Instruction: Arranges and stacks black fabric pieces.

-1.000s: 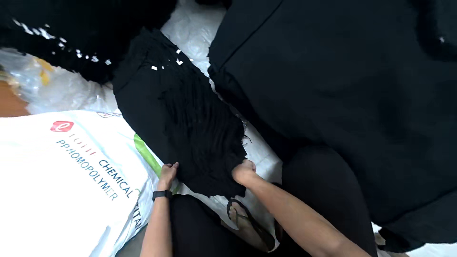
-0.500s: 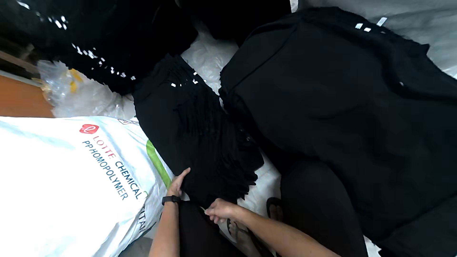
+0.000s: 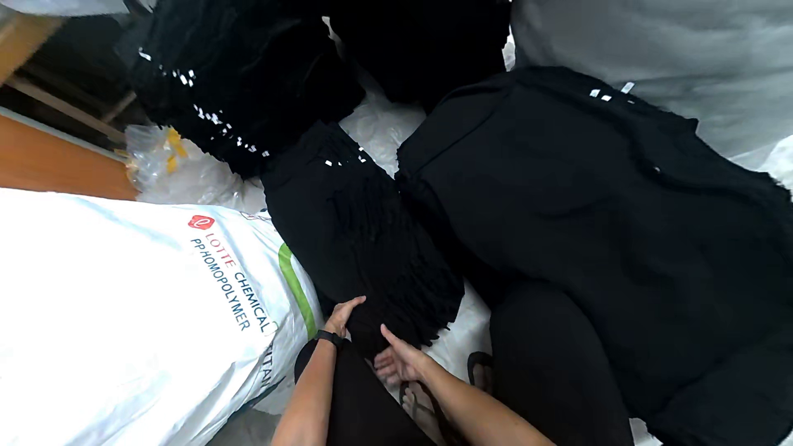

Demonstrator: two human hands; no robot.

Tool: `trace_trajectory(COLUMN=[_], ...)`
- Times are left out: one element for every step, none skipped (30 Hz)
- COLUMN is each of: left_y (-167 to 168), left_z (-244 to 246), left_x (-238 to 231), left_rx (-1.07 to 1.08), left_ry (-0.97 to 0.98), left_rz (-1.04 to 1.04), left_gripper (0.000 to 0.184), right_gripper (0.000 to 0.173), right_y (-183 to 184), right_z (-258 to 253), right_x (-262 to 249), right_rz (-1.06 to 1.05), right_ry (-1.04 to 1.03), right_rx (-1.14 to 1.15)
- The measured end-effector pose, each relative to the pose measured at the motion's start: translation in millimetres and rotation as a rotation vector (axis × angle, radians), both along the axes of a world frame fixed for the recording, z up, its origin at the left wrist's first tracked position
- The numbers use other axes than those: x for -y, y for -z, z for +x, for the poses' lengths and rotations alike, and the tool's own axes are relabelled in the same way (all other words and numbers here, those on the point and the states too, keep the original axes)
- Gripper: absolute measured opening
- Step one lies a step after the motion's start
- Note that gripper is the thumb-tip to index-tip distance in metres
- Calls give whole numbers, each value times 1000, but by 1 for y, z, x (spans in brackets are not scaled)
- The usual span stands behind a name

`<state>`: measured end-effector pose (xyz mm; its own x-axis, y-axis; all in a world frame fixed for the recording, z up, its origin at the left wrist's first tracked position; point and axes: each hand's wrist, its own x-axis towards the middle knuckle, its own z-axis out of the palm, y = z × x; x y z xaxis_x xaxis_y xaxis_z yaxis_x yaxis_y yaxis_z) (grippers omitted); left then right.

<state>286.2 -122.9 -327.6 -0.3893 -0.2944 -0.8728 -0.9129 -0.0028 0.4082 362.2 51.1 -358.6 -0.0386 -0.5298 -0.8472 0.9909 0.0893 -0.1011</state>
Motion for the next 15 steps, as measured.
trace_trajectory(left_y=[-7,-18,-31,-48,-66,-84,-100,-112,-119,-120,-118,-113,-109,-104,-101], left_z=[1,1,2,1,-3,-7,-13,-18,-22,-25,-27,-28,-30,-33,-35], left_x=[-4,-9,-18,-30,-44,-60,-76,-91,-104,-113,-120,-125,-126,-123,-118], left_rx=[-29,-61,-90,-117,-148,-179,-209,-240,-271,-296,-302,-289,-263,-234,-198], left_ry=[-15,-42,-75,-107,-129,-141,-149,-149,-147,-148,-159,-177,-196,-204,-188], left_rz=[8,38,83,125,158,187,214,241,260,276,294,309,318,323,321], left_gripper=[51,48,46,44,41,38,37,36,37,38,41,44,47,51,55], right_gripper=[93,90,85,80,80,90,111,122,119,101,71,54,49,49,49], right_y=[-4,-8,-13,-20,-30,-42,-57,-73,-87,-100,-111,-118,-121,-120,-118], right_z=[4,7,11,13,14,12,6,-3,-12,-18,-26,-34,-40,-44,-47], right_x=[-2,-5,-9,-14,-20,-25,-30,-36,-45,-53,-60,-66,-67,-66,-62], right_rz=[-49,-83,-111,-157,-227,-279,-299,-286,-261,-226,-172,-108,-68,-60,-47], right_ry=[-45,-41,10,109,256,432,622,784,916,1023,1082,1100,1105,1106,1109], right_rx=[-19,-36,-62,-106,-173,-239,-248,-221,-197,-184,-173,-144,-116,-102,-93])
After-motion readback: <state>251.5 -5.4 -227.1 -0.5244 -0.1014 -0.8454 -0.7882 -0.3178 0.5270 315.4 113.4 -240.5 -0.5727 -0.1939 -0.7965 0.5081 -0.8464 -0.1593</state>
